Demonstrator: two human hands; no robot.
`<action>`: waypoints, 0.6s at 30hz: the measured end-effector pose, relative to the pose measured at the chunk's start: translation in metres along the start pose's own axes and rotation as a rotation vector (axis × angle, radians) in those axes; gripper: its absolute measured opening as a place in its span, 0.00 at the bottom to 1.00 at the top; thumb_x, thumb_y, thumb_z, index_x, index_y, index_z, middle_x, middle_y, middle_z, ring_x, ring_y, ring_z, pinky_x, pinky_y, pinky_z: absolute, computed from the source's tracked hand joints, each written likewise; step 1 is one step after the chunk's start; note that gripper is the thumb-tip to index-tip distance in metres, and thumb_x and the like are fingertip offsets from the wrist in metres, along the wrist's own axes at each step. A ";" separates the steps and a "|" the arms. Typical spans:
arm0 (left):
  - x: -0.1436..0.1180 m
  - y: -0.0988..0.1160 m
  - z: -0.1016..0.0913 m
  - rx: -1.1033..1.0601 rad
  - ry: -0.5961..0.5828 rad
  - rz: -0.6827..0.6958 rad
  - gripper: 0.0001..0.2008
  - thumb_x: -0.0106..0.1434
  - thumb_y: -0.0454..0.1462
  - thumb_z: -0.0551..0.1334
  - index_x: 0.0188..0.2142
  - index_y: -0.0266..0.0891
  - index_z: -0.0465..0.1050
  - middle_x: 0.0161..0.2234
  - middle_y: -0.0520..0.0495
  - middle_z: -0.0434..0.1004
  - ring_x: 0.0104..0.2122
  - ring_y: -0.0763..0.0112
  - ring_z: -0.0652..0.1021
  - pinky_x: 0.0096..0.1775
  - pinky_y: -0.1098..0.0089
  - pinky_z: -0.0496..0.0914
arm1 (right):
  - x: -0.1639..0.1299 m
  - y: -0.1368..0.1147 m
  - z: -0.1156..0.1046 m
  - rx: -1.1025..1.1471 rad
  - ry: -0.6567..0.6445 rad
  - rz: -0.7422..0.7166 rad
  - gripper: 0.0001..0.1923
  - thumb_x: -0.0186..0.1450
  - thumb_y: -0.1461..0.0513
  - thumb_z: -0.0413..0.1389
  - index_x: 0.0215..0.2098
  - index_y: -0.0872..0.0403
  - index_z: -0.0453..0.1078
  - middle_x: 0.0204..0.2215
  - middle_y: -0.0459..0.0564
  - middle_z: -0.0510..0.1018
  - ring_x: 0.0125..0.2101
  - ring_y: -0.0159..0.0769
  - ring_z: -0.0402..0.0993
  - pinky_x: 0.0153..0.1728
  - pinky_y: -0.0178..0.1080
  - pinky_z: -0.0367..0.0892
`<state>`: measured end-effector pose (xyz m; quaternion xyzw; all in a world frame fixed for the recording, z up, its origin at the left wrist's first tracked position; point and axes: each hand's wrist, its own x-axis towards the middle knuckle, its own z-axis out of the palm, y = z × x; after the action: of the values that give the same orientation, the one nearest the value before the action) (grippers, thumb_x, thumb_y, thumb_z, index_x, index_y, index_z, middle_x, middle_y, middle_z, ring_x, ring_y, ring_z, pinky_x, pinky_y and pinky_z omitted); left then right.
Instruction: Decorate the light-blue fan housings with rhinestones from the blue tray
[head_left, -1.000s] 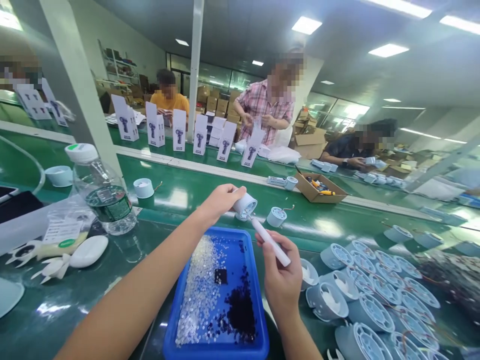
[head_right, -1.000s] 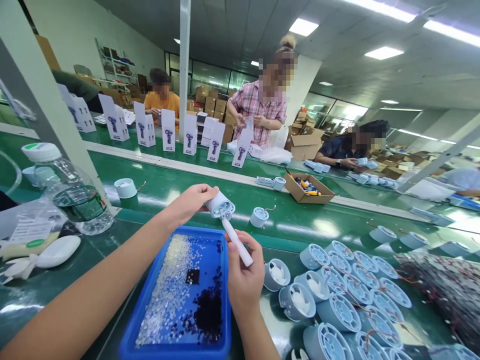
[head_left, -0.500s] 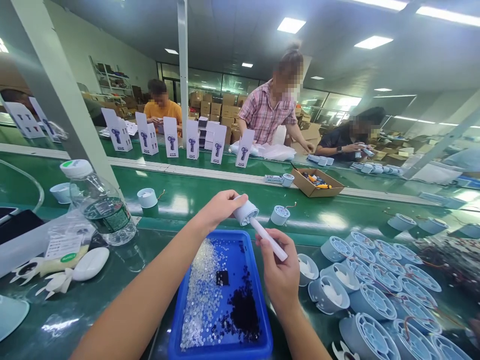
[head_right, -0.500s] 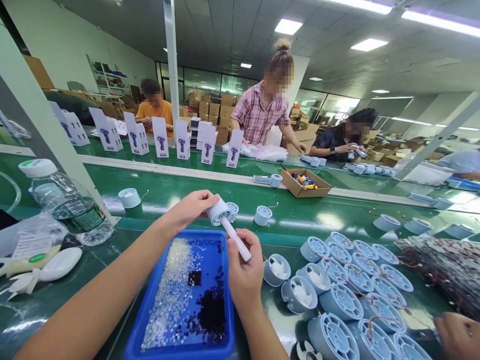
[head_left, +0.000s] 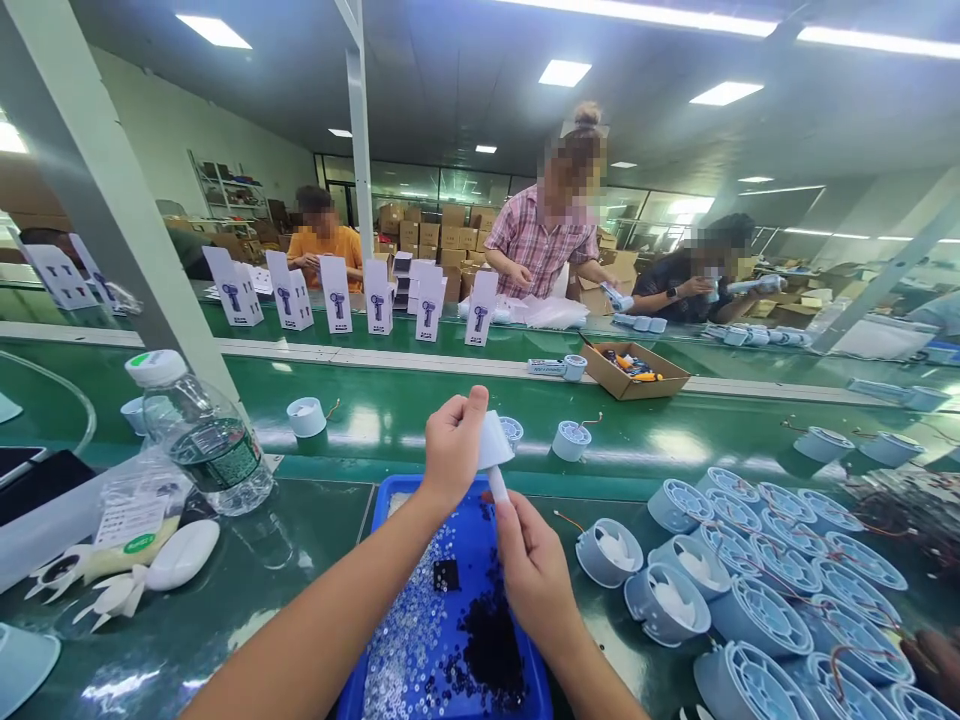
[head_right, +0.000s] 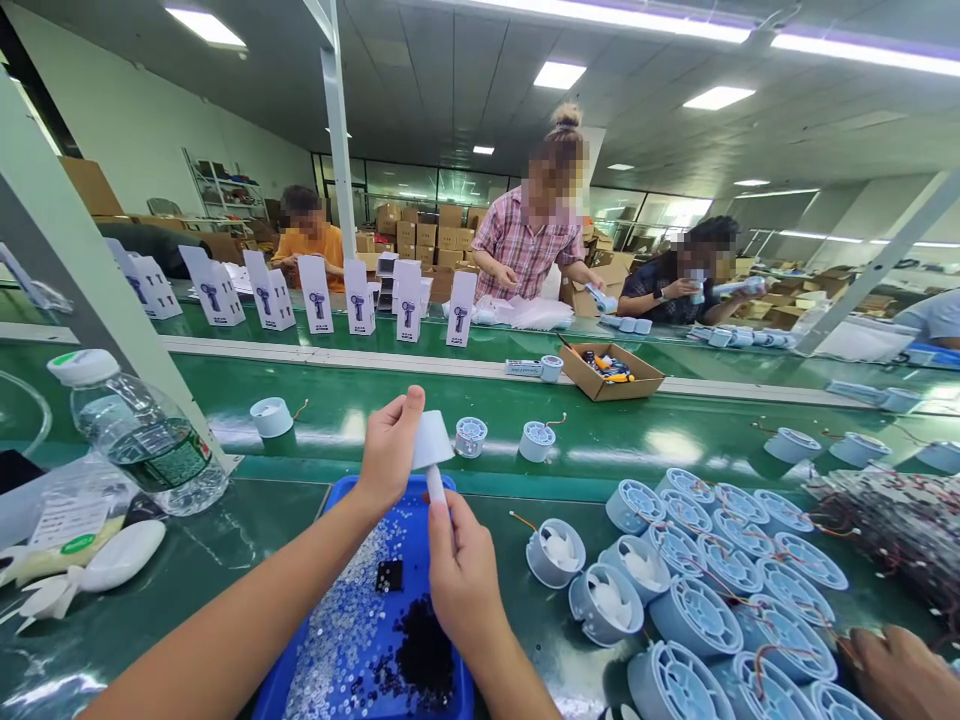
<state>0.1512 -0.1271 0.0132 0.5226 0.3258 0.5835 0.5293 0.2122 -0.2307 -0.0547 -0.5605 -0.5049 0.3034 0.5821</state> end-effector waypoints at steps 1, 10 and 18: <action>-0.001 0.000 0.001 -0.033 0.001 -0.017 0.30 0.54 0.59 0.61 0.18 0.38 0.52 0.17 0.57 0.50 0.18 0.82 0.54 0.19 0.76 0.50 | -0.001 0.001 0.001 0.039 0.001 0.018 0.25 0.68 0.45 0.45 0.40 0.57 0.69 0.18 0.38 0.53 0.18 0.27 0.48 0.18 0.33 0.46; -0.003 -0.007 0.004 -0.448 0.049 -0.275 0.27 0.47 0.56 0.67 0.22 0.38 0.58 0.17 0.57 0.58 0.17 0.82 0.61 0.18 0.79 0.58 | 0.000 0.002 0.008 0.338 -0.028 0.128 0.27 0.66 0.42 0.47 0.42 0.58 0.68 0.14 0.34 0.49 0.16 0.26 0.43 0.16 0.32 0.44; 0.002 0.005 -0.008 -0.160 -0.486 -0.342 0.21 0.51 0.44 0.70 0.37 0.41 0.62 0.33 0.53 0.71 0.29 0.76 0.75 0.33 0.72 0.71 | 0.008 0.000 -0.008 0.074 0.067 0.051 0.27 0.66 0.44 0.47 0.45 0.57 0.69 0.19 0.39 0.55 0.20 0.28 0.49 0.20 0.32 0.48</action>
<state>0.1425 -0.1248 0.0167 0.5410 0.2259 0.3679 0.7217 0.2223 -0.2264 -0.0514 -0.5612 -0.4591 0.3175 0.6112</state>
